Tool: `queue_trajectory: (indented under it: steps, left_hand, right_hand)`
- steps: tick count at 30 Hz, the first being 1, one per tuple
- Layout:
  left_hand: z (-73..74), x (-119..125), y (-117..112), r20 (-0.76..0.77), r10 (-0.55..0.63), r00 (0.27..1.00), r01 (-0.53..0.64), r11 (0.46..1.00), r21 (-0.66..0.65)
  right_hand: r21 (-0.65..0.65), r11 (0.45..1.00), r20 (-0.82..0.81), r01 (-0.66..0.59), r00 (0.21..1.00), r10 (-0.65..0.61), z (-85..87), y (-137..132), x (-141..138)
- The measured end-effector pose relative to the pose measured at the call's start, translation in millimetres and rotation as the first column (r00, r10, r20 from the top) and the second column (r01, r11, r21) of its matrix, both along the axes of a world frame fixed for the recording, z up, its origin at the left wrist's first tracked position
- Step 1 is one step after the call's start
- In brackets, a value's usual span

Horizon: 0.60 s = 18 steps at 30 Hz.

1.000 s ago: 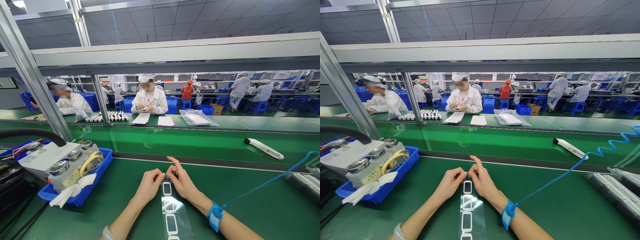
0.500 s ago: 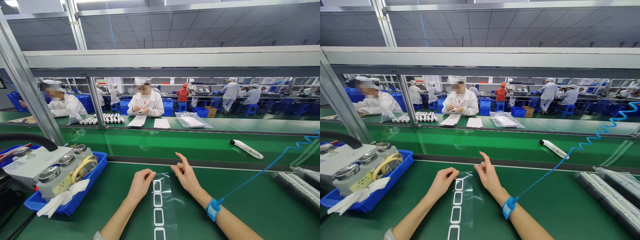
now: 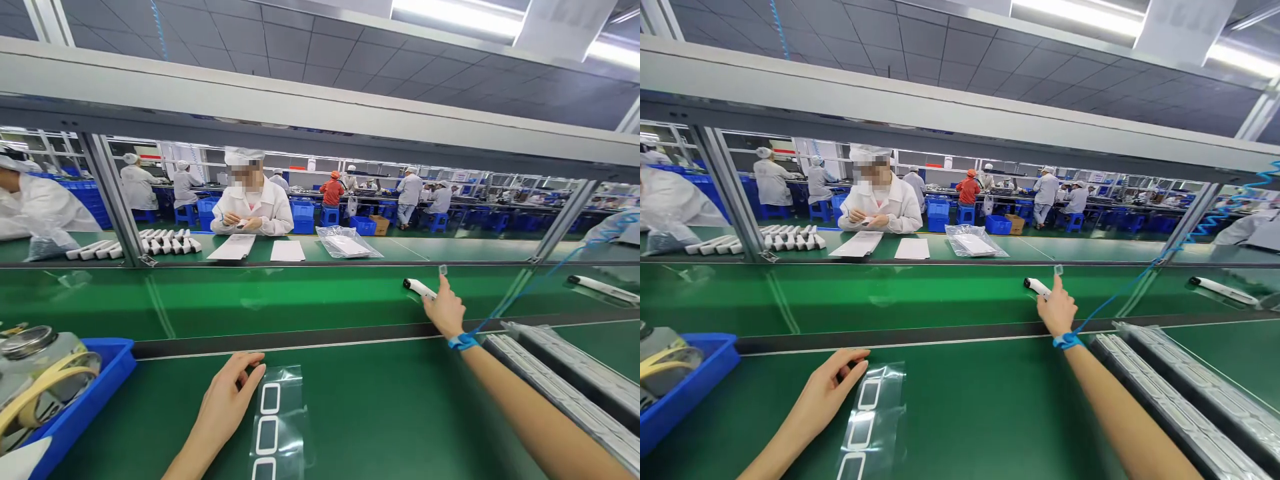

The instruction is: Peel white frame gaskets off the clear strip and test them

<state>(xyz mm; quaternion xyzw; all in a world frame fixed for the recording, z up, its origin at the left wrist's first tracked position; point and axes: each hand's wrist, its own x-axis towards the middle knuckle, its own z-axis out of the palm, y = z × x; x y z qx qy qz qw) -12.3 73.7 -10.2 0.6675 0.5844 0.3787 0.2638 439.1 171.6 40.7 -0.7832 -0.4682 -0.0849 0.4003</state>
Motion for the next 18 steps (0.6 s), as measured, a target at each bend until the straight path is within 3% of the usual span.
queue_trajectory:
  steps: [3,6,9,12,15,17,18]
  left_hand:
    - [3.0,2.4,-2.3,0.039,0.026,0.999,-0.026,1.0,0.007]
    - [4.6,3.2,-1.2,0.098,0.05,0.994,-0.051,0.999,0.008]
    - [4.6,2.3,0.8,0.167,0.061,0.984,-0.066,0.997,0.026]
    - [7.2,4.0,-3.3,0.257,0.094,0.962,-0.114,0.991,0.066]
    - [16.0,11.2,-19.9,0.434,0.146,0.889,-0.153,0.988,-0.017]
    - [25.5,17.7,-37.8,0.609,0.192,0.77,-0.109,0.979,-0.17]
    - [30.9,20.5,-48.2,0.704,0.217,0.676,-0.061,0.969,-0.24]
  right_hand:
    - [-0.158,0.984,-0.003,0.086,0.996,-0.087,2.9,1.9,21.8]
    - [-0.241,0.97,-0.026,0.032,0.999,-0.04,-3.0,6.4,19.6]
    - [-0.212,0.971,-0.034,-0.109,0.994,0.104,-8.4,9.3,-14.0]
    - [-0.051,0.928,-0.047,-0.37,0.929,0.368,-7.7,-2.6,-77.8]
    - [0.163,0.735,0.092,-0.658,0.752,0.652,-1.5,-38.5,-155.9]
    - [0.234,0.581,0.289,-0.78,0.626,0.724,3.9,-74.7,-206.0]
    - [0.243,0.497,0.407,-0.833,0.553,0.727,6.5,-95.1,-228.7]
